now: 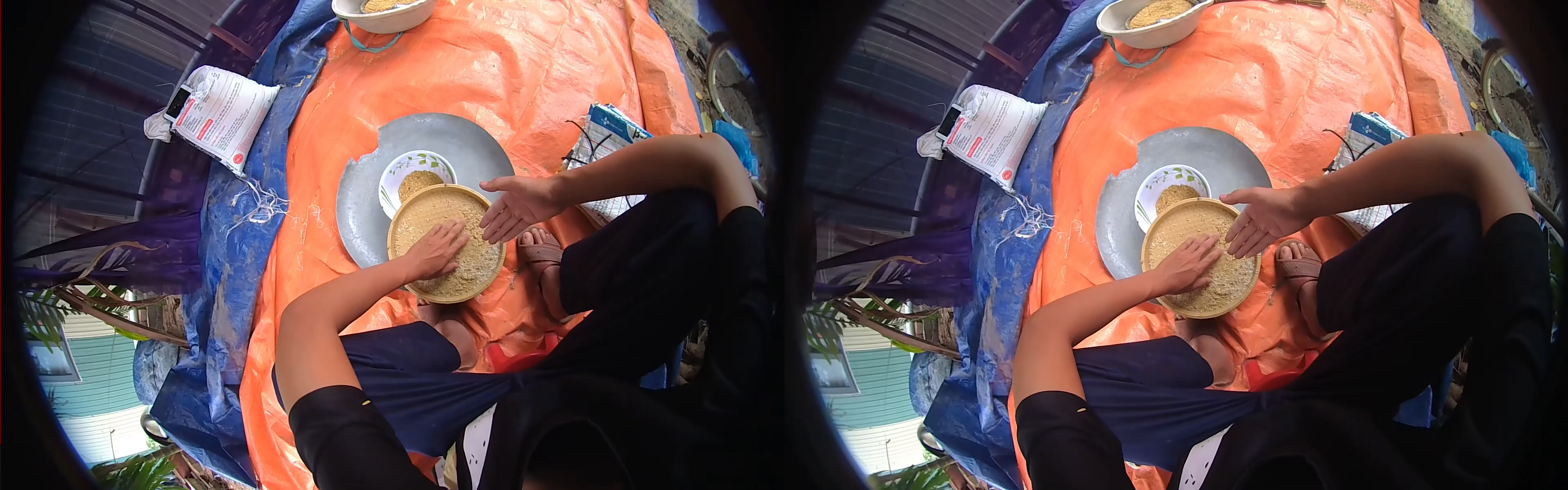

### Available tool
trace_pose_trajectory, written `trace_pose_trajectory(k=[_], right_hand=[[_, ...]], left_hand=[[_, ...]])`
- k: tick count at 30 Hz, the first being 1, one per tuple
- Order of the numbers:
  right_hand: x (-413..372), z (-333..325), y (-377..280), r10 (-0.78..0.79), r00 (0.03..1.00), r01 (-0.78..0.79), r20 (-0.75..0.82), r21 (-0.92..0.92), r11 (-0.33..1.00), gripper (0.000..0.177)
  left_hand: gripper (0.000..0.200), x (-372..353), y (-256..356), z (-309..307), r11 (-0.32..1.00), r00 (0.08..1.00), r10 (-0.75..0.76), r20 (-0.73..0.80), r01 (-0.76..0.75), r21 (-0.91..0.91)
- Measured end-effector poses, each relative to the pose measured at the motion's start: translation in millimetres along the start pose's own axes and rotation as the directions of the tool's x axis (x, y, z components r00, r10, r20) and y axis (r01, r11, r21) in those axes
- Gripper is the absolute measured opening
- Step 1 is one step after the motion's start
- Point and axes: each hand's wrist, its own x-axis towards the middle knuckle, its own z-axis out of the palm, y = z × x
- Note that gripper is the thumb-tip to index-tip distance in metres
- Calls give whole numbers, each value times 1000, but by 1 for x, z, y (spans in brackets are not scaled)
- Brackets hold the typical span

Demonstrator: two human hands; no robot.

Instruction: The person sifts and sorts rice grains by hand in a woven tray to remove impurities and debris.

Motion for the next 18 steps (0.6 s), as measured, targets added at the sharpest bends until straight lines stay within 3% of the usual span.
trace_pose_trajectory(k=[4, 7, 13, 18], right_hand=[[1, 0, 1, -5, 1000, 5, 3, -4, 1000, 95], [1, 1, 0, 4, 1000, -4, 0, -19, 1000, 94], [1, 3, -1, -11, 1000, 12, 19, -15, 1000, 96], [-2, 2, 0, -11, 1000, 12, 19, -14, 1000, 96]], left_hand=[[72, 2, 3, -1, 995, 995, 100, 22, -100, 21], [73, 6, 3, -4, 998, 998, 56, 16, -56, 2], [79, 21, -12, -1, 983, 973, -183, -142, 178, -45], [83, 32, -13, -3, 953, 953, -297, -61, 292, -77]])
